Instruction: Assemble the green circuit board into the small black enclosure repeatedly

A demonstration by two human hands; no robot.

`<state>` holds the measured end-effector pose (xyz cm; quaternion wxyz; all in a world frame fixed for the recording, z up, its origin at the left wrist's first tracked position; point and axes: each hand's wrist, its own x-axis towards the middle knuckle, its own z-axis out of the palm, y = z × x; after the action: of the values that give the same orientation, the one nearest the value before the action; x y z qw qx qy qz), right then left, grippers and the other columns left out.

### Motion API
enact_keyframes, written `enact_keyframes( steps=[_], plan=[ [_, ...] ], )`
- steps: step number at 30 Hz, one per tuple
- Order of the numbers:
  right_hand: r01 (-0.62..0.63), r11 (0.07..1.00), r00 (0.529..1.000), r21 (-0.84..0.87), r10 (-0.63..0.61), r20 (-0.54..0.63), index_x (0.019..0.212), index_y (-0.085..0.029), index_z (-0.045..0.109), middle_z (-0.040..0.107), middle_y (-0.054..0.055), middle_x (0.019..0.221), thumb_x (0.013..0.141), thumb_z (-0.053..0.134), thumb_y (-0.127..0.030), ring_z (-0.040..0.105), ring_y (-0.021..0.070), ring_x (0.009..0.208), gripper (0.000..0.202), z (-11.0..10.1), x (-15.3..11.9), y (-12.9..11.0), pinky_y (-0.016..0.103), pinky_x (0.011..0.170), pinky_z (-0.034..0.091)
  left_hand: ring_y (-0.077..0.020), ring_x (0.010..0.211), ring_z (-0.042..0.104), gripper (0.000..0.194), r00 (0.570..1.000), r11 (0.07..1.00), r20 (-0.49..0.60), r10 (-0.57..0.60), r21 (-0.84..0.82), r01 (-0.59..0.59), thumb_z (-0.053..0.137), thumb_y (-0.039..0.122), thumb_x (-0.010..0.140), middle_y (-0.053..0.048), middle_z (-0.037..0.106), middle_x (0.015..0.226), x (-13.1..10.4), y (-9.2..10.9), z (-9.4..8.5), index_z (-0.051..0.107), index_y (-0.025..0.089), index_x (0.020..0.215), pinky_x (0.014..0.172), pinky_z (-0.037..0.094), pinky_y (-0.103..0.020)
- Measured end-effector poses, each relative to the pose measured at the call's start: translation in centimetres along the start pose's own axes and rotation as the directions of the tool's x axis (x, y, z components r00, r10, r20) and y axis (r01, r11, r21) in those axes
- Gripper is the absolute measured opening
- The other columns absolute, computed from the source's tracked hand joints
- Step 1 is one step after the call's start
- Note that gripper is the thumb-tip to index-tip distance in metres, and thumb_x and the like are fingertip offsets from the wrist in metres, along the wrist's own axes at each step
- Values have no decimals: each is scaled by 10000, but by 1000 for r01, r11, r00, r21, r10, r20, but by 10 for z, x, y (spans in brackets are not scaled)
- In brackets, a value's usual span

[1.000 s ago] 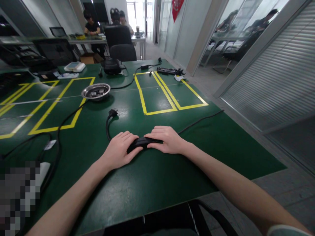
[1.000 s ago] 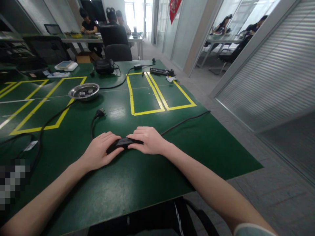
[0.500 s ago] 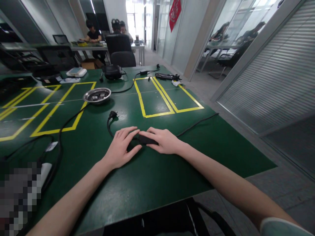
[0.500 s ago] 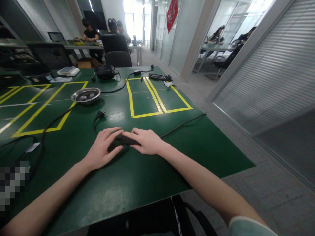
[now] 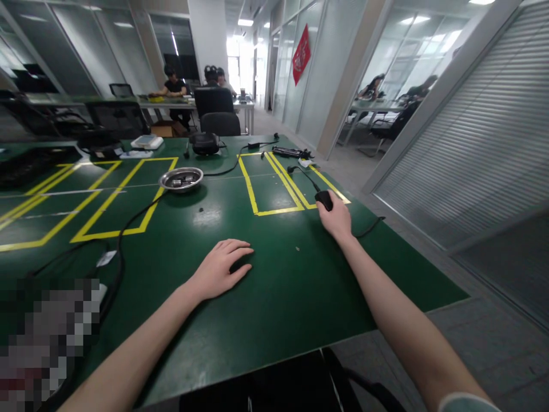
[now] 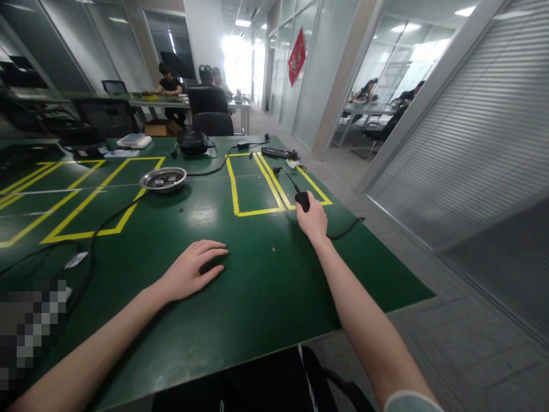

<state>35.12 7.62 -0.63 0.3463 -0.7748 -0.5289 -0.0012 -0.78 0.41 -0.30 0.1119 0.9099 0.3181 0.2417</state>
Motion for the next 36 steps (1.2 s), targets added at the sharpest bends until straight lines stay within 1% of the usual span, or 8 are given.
enact_keyframes(
  steps=[3, 7, 13, 21, 26, 29, 33, 36],
  plan=[
    [-22, 996, 997, -91, 29, 78, 1484, -188, 565, 701, 190, 1198, 924, 534, -405, 688, 375, 1039, 601, 9, 3, 2, 499, 897, 546, -272, 1206, 660, 273, 1000, 1000, 11, -7, -3, 8, 611, 274, 996, -118, 714, 1298, 0, 1, -1, 683, 209, 1251, 1054, 525, -495],
    [54, 986, 997, -158, -43, 71, 1476, -180, 563, 686, 189, 1186, 930, 528, -394, 685, 347, 984, 588, 14, 16, 7, 469, 856, 548, -267, 1190, 670, 256, 1000, 1000, 12, -10, -8, 10, 611, 273, 993, -111, 726, 1273, 0, 0, -1, 701, 215, 1226, 1050, 531, -492],
    [147, 944, 989, -295, -138, 54, 1412, -165, 603, 683, 188, 1251, 941, 541, -371, 538, 363, 1221, 517, 13, 34, 21, 476, 975, 505, -263, 1173, 676, 249, 1000, 1000, 8, -12, -4, 12, 610, 261, 994, -109, 727, 1268, -2, 1, 0, 708, 222, 1220, 1041, 539, -484],
    [-103, 927, 991, -360, 124, 38, 1245, -134, 724, 630, 214, 1239, 935, 570, -535, 589, 384, 1181, 530, 5, 45, 30, 471, 870, 542, -260, 1179, 671, 226, 1000, 1000, 26, -13, 15, 13, 608, 259, 994, -100, 724, 1270, -2, 4, -2, 724, 232, 1186, 1044, 539, -480],
    [-99, 953, 993, -286, 112, 31, 1309, -175, 704, 638, 172, 1242, 881, 627, -477, 684, 346, 1032, 529, 3, 48, 40, 429, 855, 544, -262, 1187, 665, 220, 999, 1000, 28, -21, 8, 21, 601, 265, 998, -106, 712, 1295, -4, 2, -2, 725, 225, 1175, 1046, 534, -491],
    [-68, 976, 998, -208, 68, -4, 1294, -178, 708, 678, 156, 1190, 876, 630, -481, 681, 340, 1040, 522, 4, 50, 45, 418, 882, 536, -263, 1181, 668, 215, 999, 1000, 32, -21, 2, 21, 602, 265, 998, -107, 716, 1289, -4, 1, -2, 726, 225, 1170, 1039, 539, -489],
    [-115, 984, 993, -135, 112, -28, 1191, -177, 740, 719, 149, 1136, 902, 606, -467, 671, 338, 1053, 431, 3, 50, 47, 429, 902, 531, -260, 1171, 672, 217, 999, 1000, 32, -21, -6, 21, 601, 260, 997, -106, 721, 1276, -2, 2, -3, 723, 225, 1174, 1032, 542, -483],
    [-92, 988, 995, -122, 87, -43, 1194, -202, 732, 711, 129, 1168, 860, 659, -428, 673, 330, 1045, 410, 2, 49, 46, 428, 882, 540, -262, 1178, 670, 235, 999, 1000, 31, -27, -8, 28, 606, 259, 994, -105, 723, 1274, -1, 2, -2, 712, 227, 1201, 1026, 543, -481]
  ],
)
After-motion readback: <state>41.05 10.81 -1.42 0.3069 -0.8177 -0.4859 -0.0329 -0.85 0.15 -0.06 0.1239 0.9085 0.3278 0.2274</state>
